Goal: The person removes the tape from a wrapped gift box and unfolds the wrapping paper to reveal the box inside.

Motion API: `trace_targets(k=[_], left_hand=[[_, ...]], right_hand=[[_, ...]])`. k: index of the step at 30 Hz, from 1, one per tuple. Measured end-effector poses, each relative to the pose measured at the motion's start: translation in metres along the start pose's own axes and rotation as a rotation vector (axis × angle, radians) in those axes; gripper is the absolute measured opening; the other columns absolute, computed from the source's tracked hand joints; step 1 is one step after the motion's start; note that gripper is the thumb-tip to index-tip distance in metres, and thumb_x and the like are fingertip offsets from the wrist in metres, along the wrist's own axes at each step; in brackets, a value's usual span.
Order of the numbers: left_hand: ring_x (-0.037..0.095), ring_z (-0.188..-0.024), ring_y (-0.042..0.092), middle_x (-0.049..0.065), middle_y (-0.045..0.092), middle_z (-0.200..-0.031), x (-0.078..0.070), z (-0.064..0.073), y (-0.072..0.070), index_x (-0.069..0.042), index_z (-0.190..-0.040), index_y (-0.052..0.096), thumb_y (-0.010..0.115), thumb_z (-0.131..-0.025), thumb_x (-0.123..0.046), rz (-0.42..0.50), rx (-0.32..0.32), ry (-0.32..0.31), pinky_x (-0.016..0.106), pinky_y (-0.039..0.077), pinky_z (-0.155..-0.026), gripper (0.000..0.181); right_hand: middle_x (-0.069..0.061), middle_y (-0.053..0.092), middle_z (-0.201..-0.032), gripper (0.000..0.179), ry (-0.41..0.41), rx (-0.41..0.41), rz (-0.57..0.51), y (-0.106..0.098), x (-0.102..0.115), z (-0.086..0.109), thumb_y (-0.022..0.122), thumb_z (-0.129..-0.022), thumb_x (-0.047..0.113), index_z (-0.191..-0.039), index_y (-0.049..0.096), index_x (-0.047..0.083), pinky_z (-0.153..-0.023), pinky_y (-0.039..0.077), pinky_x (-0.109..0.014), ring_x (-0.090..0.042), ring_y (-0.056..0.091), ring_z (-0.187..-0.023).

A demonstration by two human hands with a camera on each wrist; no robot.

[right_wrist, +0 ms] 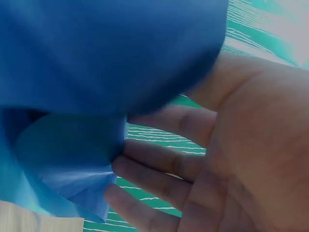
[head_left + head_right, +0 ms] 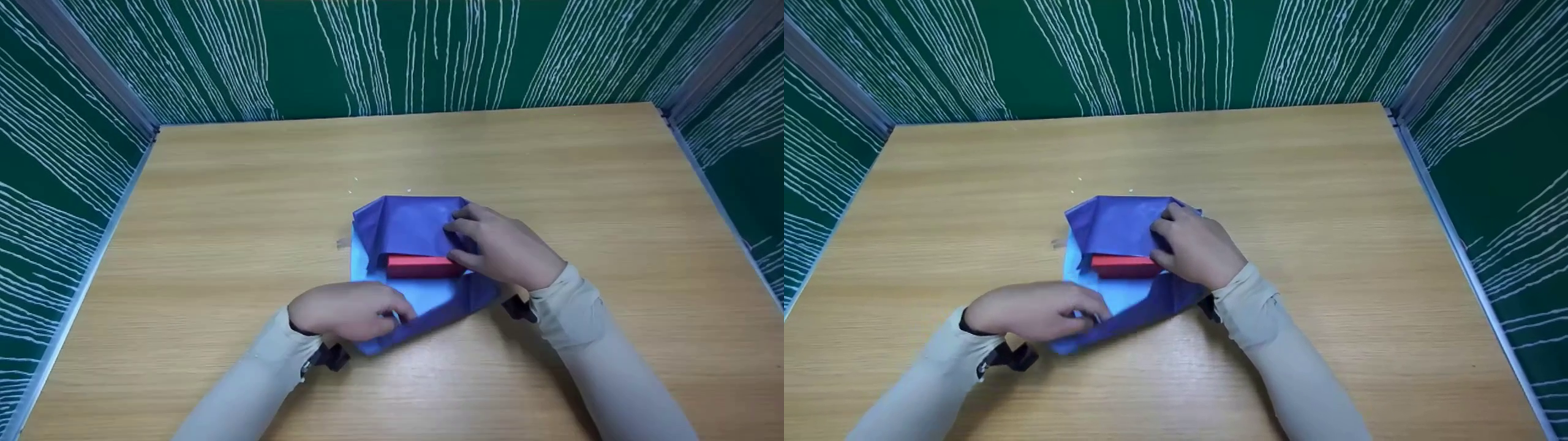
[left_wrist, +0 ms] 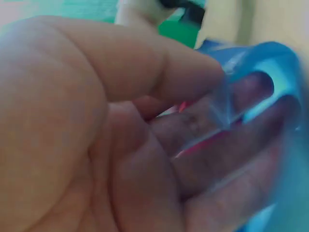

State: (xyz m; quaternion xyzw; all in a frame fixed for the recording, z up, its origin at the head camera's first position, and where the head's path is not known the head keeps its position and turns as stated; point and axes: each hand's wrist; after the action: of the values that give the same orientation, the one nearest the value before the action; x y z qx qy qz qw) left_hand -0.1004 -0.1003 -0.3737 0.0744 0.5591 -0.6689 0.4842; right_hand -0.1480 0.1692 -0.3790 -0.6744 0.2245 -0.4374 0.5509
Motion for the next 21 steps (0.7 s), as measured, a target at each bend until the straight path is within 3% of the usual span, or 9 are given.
trace_targets(k=[2, 4, 6, 11, 16, 21], left_hand=[[0.008, -0.113, 0.061, -0.001, 0.070, -0.124, -0.003, -0.004, 0.005, -0.012, -0.127, 0.074, 0.054, -0.102, -0.007, -0.030, 0.072, 0.007, 0.027, 0.047, -0.102, 0.033], [0.009, -0.116, 0.060, 0.000, 0.069, -0.126, -0.004, -0.009, 0.009, -0.013, -0.127, 0.075, 0.059, -0.101, -0.011, -0.083, 0.095, -0.006, 0.027, 0.046, -0.104, 0.030], [0.012, -0.113, 0.060, 0.001, 0.067, -0.126, -0.004, -0.014, 0.012, -0.014, -0.127, 0.074, 0.067, -0.098, -0.017, -0.170, 0.054, -0.041, 0.030, 0.048, -0.101, 0.030], [0.022, -0.113, 0.059, 0.006, 0.061, -0.129, -0.002, -0.028, 0.020, -0.018, -0.128, 0.069, 0.085, -0.085, -0.025, -0.362, -0.152, -0.092, 0.038, 0.052, -0.097, 0.047], [0.028, -0.129, 0.048, 0.009, 0.051, -0.145, -0.002, -0.031, 0.032, -0.021, -0.144, 0.060, 0.092, -0.077, -0.039, -0.419, -0.173, -0.092, 0.048, 0.048, -0.105, 0.077], [0.030, -0.135, 0.043, 0.010, 0.047, -0.151, -0.003, -0.030, 0.038, -0.024, -0.148, 0.057, 0.092, -0.077, -0.041, -0.447, -0.180, -0.102, 0.051, 0.048, -0.105, 0.081]], right_hand=[[-0.019, 0.059, -0.138, 0.053, 0.008, 0.002, -0.012, 0.000, 0.000, 0.001, 0.079, -0.093, 0.035, -0.136, 0.067, 0.008, -0.096, 0.055, -0.052, -0.035, 0.064, -0.119], [-0.018, 0.060, -0.136, 0.053, 0.012, 0.000, -0.021, 0.000, 0.000, 0.001, 0.080, -0.092, 0.035, -0.136, 0.068, 0.009, -0.095, 0.056, -0.051, -0.035, 0.065, -0.117], [-0.018, 0.061, -0.133, 0.051, 0.004, -0.020, -0.022, 0.001, 0.000, 0.000, 0.080, -0.092, 0.034, -0.134, 0.069, 0.008, -0.093, 0.057, -0.050, -0.034, 0.066, -0.113], [-0.017, 0.063, -0.127, 0.046, -0.023, -0.062, 0.004, 0.004, 0.000, -0.002, 0.078, -0.094, 0.032, -0.131, 0.071, 0.007, -0.089, 0.059, -0.047, -0.032, 0.068, -0.106], [-0.018, 0.063, -0.129, 0.049, -0.018, -0.062, 0.018, 0.005, 0.000, -0.002, 0.079, -0.093, 0.034, -0.133, 0.069, 0.007, -0.090, 0.059, -0.048, -0.033, 0.068, -0.109], [-0.021, 0.056, -0.141, 0.053, -0.039, -0.138, 0.050, 0.004, -0.004, -0.006, 0.081, -0.091, 0.026, -0.137, 0.064, 0.005, -0.094, 0.056, -0.051, -0.038, 0.065, -0.118]])
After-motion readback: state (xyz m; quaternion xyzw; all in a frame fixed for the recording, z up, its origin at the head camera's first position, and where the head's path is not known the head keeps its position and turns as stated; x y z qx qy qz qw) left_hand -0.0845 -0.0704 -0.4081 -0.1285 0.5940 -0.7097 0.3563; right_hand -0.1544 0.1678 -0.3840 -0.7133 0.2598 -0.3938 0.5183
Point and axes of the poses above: each hand's wrist, its own z-axis away from the middle knuckle, its own y-axis out of the palm, x = y × z
